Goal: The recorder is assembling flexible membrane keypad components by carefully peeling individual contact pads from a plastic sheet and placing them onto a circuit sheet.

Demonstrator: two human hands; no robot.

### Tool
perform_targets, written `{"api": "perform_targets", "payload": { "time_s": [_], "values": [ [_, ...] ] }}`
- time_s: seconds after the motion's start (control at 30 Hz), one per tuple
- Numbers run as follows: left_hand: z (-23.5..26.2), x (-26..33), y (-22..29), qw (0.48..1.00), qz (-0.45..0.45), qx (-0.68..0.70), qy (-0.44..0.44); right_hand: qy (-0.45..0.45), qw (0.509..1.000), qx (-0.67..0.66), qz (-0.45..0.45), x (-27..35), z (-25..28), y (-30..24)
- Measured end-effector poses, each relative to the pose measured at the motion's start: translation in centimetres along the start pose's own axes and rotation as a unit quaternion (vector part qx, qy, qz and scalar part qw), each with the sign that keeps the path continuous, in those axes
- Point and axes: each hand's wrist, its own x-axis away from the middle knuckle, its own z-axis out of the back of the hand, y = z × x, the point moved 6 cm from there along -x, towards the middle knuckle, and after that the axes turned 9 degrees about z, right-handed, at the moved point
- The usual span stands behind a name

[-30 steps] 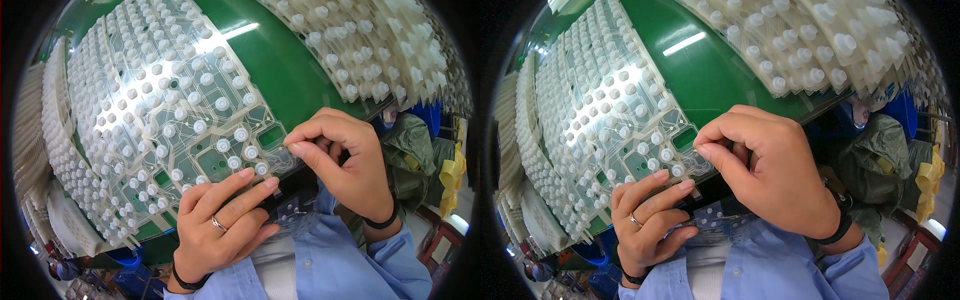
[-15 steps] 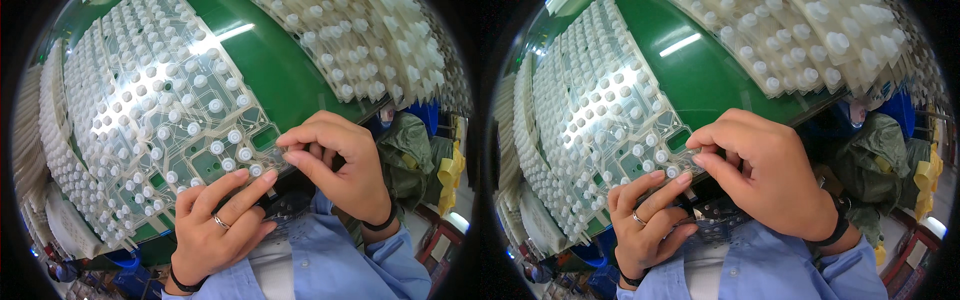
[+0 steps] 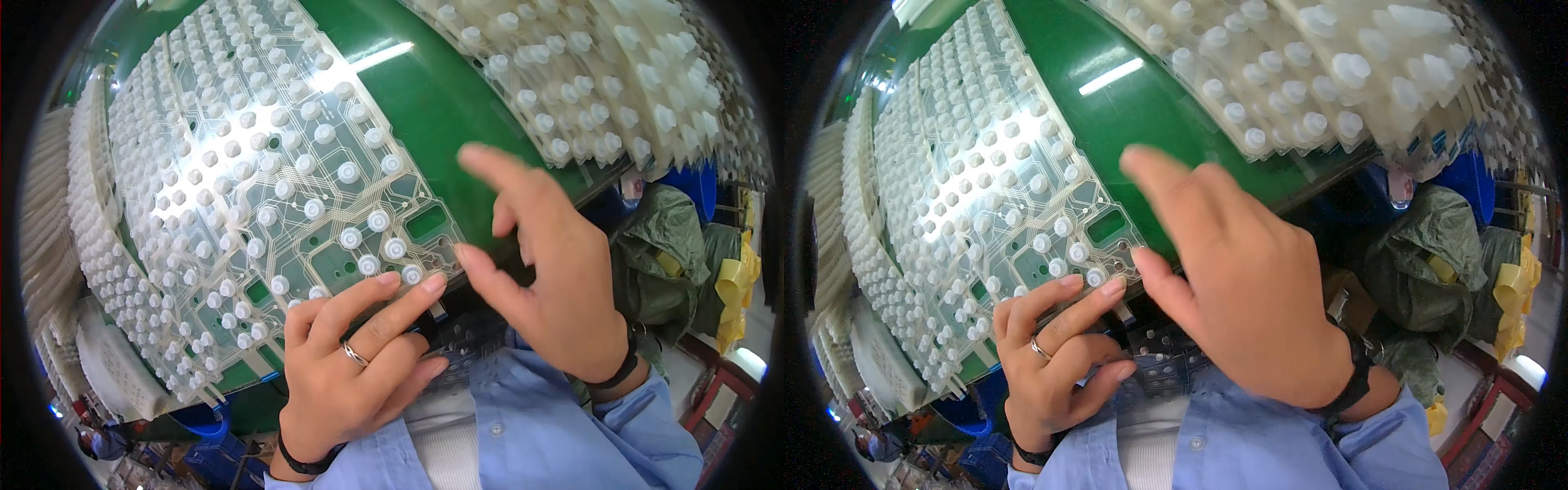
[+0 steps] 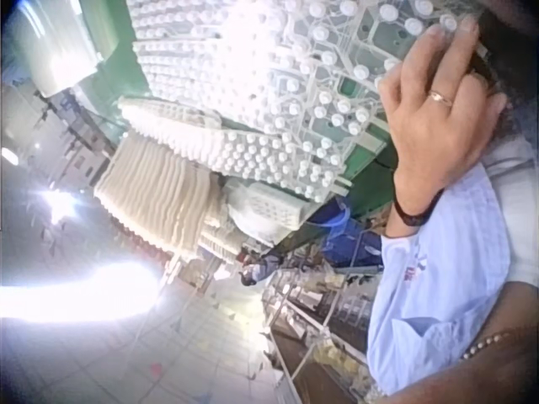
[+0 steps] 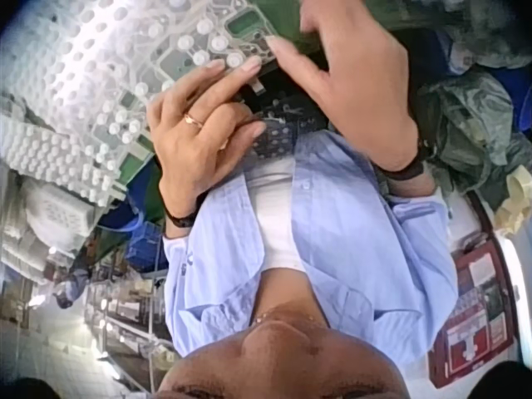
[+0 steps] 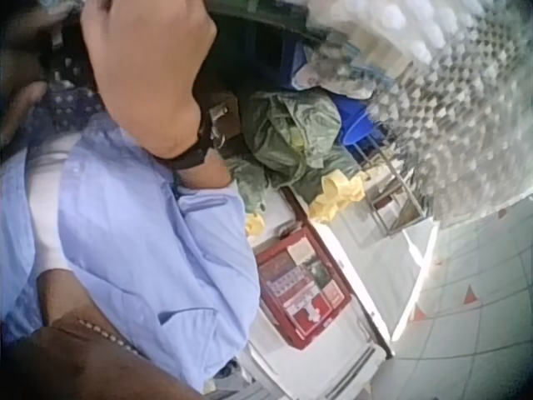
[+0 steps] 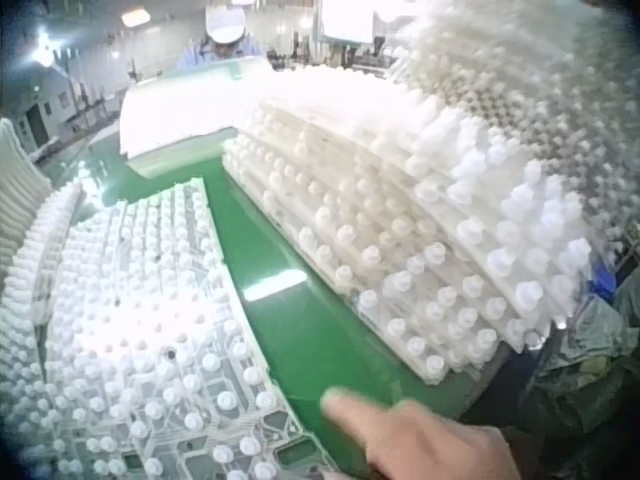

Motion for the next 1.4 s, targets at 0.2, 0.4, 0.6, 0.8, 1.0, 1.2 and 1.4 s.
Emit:
{"api": "perform_targets", "payload": {
  "time_s": [0.2,0.4,0.6,0.8,1.0,1.2,1.4],
  "values": [
    [2.1,2.1,-0.7,0.988,0.07,0.109,0.084,-0.08,0.975,-0.192,0.076,2.9,2.3,-1.3],
    [2.8,3.1,-0.8,0.978,0.105,0.138,0.115,-0.051,0.926,-0.361,-0.101,6.8,-0.3,-1.4],
    [3.2,3.9,-1.3,0.974,0.127,0.108,0.153,0.002,0.974,-0.22,0.063,5.5,0.5,-2.8],
    [2.8,2.4,-1.6,0.991,0.092,0.01,0.096,0.031,0.98,-0.191,0.053,3.3,2.6,-2.1],
    [1.8,2.3,-1.3,0.998,0.04,0.052,-0.004,-0.014,0.959,-0.264,-0.103,-0.9,0.4,1.5],
    [1.4,2.4,-1.8,0.999,0.026,0.044,0.004,-0.055,0.975,-0.184,-0.111,-2.4,-0.2,1.3],
    [1.3,2.4,-1.9,0.999,0.024,0.033,-0.009,-0.068,0.977,-0.162,-0.123,-2.4,-0.5,1.2]
  ]
}}
